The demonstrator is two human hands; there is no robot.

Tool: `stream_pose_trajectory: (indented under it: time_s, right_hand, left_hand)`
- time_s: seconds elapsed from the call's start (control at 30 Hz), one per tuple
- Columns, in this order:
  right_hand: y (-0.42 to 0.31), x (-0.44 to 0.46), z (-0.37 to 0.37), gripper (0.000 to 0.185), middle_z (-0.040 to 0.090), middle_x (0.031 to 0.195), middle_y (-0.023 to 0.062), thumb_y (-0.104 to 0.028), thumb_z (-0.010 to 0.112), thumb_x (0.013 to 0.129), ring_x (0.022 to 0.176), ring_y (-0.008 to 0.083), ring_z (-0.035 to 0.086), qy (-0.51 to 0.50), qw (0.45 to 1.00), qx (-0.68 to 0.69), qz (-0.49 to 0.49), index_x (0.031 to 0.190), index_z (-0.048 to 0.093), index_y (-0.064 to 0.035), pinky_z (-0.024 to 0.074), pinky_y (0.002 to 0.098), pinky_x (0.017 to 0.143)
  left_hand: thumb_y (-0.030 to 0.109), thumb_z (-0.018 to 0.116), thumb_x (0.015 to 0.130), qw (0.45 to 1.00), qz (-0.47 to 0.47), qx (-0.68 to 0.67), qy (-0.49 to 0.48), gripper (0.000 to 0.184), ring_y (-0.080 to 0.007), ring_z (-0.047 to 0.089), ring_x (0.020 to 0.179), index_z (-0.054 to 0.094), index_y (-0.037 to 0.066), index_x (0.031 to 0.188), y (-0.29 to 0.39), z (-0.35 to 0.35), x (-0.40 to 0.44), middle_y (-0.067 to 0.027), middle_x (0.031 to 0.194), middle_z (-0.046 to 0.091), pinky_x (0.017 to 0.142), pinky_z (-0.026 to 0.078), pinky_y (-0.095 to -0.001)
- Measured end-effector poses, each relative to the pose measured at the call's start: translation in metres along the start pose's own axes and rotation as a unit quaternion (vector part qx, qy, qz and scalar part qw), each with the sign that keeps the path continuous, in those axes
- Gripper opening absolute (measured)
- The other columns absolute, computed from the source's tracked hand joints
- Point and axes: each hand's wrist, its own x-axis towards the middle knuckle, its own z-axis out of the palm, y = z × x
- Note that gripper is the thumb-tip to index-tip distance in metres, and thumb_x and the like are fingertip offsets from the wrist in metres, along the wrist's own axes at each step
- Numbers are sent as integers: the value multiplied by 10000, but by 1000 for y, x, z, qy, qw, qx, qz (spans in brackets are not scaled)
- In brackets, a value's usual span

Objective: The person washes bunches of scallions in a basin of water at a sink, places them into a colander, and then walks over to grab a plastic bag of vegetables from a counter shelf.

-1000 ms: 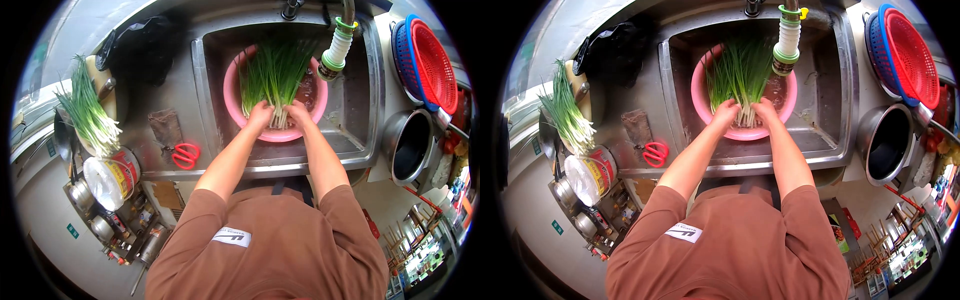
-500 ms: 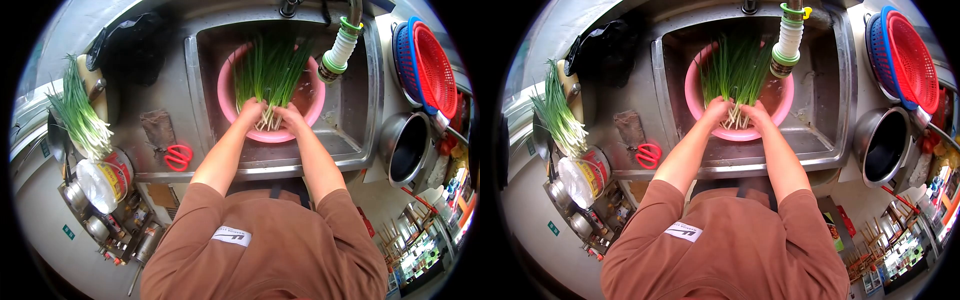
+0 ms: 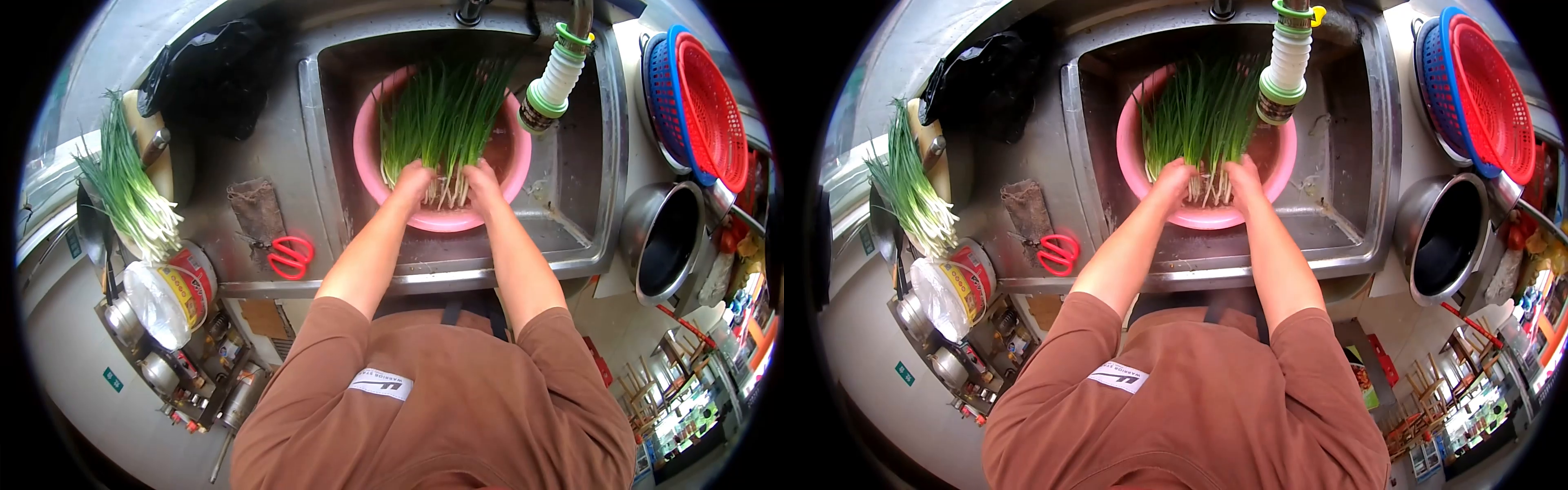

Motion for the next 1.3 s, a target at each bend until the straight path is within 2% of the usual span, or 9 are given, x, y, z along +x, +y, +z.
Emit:
stream_pose_trajectory:
  time_s: [0.17, 0.3, 0.43, 0.53, 0.7, 0.8, 0.93, 1.07, 1.3]
  right_hand:
    - [-6, 0, 4, 329, 641, 937, 132, 30, 553, 806, 876, 236, 634, 24, 964, -263, 33, 1135, 539, 27, 522, 361, 727]
    - [-8, 4, -8, 285, 648, 986, 121, -15, 599, 817, 836, 198, 627, 4, 995, -87, 48, 1098, 568, 22, 499, 320, 764]
    - [-3, 4, -5, 258, 650, 940, 91, -8, 591, 829, 817, 184, 619, -16, 963, -267, 33, 1086, 581, 17, 499, 320, 757]
    - [0, 9, -9, 270, 653, 937, 88, -15, 593, 831, 846, 193, 628, 58, 968, -243, -29, 1099, 582, 16, 504, 323, 757]
    - [-7, -4, 1, 282, 638, 965, 123, -21, 586, 827, 847, 218, 638, -53, 986, -145, 67, 1107, 566, 3, 526, 337, 722]
    - [1, 8, -5, 337, 615, 1045, 129, -29, 589, 826, 904, 225, 629, 12, 956, -287, 50, 1157, 530, -9, 533, 360, 728]
    - [-1, -2, -4, 372, 627, 990, 135, -26, 602, 808, 811, 240, 643, 49, 992, -110, 38, 1164, 503, 20, 541, 382, 683]
    - [14, 7, -7, 403, 634, 983, 146, -51, 625, 798, 840, 242, 636, -30, 974, -224, 17, 1174, 499, 24, 531, 362, 689]
    - [7, 3, -12, 334, 628, 964, 164, -21, 610, 825, 823, 241, 629, 53, 986, -160, 16, 1138, 514, 47, 512, 364, 693]
  left_hand:
    - [19, 603, 843, 982, -47, 169, -65, 285, -263, 652, 878, 554, 6, 1123, 5, 1, 3, -139, 1008, 640, 761, 546, -397]
    - [17, 586, 866, 996, -53, 68, -21, 267, -259, 656, 846, 549, 2, 1130, 21, 10, -14, -142, 988, 645, 742, 553, -396]
    - [20, 575, 872, 995, -76, 42, -52, 279, -255, 651, 877, 536, 3, 1148, 25, 9, -20, -142, 1008, 640, 757, 549, -397]
    - [20, 562, 878, 983, -42, 160, -73, 293, -255, 639, 936, 517, 9, 1168, 20, 4, -13, -145, 1047, 631, 794, 541, -398]
    - [20, 574, 853, 994, -81, 14, -75, 319, -264, 636, 886, 536, -27, 1166, 26, 8, -23, -166, 1011, 634, 741, 532, -399]
    - [3, 564, 853, 998, -51, 30, -30, 321, -280, 641, 874, 532, -37, 1169, 20, 6, -20, -176, 1008, 634, 747, 541, -407]
    - [-46, 545, 862, 998, -45, -39, -1, 309, -281, 646, 896, 498, -10, 1166, 17, 5, -21, -173, 1039, 628, 787, 556, -444]
    - [-50, 532, 873, 999, -27, 5, -38, 305, -267, 654, 854, 491, -6, 1172, 16, 6, -21, -169, 1018, 633, 719, 574, -401]
    - [-43, 579, 852, 999, 2, 37, -24, 349, -216, 654, 782, 459, -19, 1178, 11, 6, -17, -149, 942, 642, 646, 560, -319]
